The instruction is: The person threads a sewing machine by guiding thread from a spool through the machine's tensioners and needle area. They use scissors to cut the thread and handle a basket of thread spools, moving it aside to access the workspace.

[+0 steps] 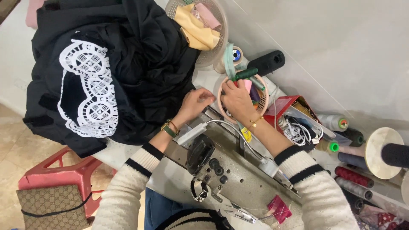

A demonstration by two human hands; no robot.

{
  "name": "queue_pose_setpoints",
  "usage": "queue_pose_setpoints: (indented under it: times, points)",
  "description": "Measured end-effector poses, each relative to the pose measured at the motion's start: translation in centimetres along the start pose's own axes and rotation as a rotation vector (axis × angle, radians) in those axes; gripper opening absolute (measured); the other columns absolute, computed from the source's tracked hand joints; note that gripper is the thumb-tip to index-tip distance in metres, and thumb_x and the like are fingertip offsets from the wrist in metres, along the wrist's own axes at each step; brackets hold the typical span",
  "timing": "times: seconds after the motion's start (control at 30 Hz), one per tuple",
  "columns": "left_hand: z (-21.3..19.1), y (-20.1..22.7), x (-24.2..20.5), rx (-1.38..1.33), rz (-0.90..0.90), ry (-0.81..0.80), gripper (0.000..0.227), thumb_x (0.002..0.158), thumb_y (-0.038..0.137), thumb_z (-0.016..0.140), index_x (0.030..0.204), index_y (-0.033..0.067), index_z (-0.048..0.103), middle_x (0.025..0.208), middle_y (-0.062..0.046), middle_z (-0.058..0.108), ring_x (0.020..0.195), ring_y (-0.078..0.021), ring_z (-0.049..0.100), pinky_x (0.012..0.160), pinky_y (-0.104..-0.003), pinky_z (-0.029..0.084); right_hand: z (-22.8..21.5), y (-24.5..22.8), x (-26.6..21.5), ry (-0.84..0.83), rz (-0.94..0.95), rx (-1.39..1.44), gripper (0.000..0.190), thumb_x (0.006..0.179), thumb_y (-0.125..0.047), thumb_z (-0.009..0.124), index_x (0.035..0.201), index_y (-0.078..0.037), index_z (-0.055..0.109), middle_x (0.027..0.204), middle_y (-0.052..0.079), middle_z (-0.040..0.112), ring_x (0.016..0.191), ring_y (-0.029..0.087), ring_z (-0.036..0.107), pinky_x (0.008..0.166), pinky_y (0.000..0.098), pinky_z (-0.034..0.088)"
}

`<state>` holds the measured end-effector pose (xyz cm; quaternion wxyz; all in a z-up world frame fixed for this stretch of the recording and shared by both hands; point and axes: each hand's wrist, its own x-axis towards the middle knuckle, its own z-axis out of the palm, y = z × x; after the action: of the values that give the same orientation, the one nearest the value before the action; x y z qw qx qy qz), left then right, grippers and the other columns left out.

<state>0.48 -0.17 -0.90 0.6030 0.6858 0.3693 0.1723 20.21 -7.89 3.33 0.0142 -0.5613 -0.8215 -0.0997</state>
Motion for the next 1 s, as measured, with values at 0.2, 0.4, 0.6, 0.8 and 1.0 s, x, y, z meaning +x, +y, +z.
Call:
queue_pose_setpoints:
  times: [0.2,0.4,0.6,0.8,1.0]
  points:
    - [0.2,-0.5,-0.1,0.008,0.039,0.007,0.019,0.088,0.027,0.076,0.104,0.0172,0.076,0.095,-0.005,0.075,0.095,-0.0228,0.065,0.086,-0.034,0.049,1.0,0.0,-0.3,-0.076,0.057,-0.003,0.017,0.077,-0.028,0.076,0.073,-0.013,0.069,0.091,0.005,0.05,0.095,0.027,0.045,0.082,0.0441,0.032]
    - [0.6,-1.4,0.2,-0.006,0.054,0.017,0.018,0.088,0.026,0.076,0.104,0.0169,0.077,0.094,-0.005,0.076,0.094,-0.0223,0.065,0.087,-0.034,0.049,-0.5,0.5,0.1,-0.192,0.025,-0.012,0.031,0.07,-0.037,0.081,0.081,-0.011,0.07,0.094,0.006,0.051,0.098,0.027,0.045,0.09,0.047,0.031]
    - [0.5,-1.6,0.3,0.03,0.075,0.014,0.019,0.088,0.027,0.076,0.105,0.0183,0.077,0.094,-0.005,0.077,0.094,-0.024,0.066,0.087,-0.036,0.05,-5.3,0.0,0.9,-0.151,-0.074,0.036,0.027,0.069,-0.038,0.081,0.083,-0.022,0.066,0.095,-0.001,0.05,0.097,0.023,0.046,0.09,0.0433,0.032]
    - [0.6,-1.7,0.2,0.037,0.072,0.002,0.021,0.088,0.03,0.076,0.106,0.0185,0.077,0.097,-0.005,0.077,0.096,-0.0253,0.066,0.088,-0.036,0.05,-3.3,-0.4,-0.6,0.076,-0.101,-0.027,0.018,0.086,-0.03,0.07,0.081,-0.016,0.058,0.09,0.002,0.049,0.09,0.023,0.048,0.084,0.0408,0.034]
    - [0.2,-0.5,-0.2,0.047,0.059,-0.033,0.021,0.09,0.031,0.074,0.108,0.0205,0.077,0.098,-0.002,0.078,0.099,-0.0241,0.066,0.091,-0.036,0.05,0.1,0.4,-0.8,-0.043,0.013,0.002,0.026,0.071,-0.041,0.076,0.073,-0.017,0.065,0.091,0.001,0.049,0.093,0.024,0.046,0.087,0.0443,0.033]
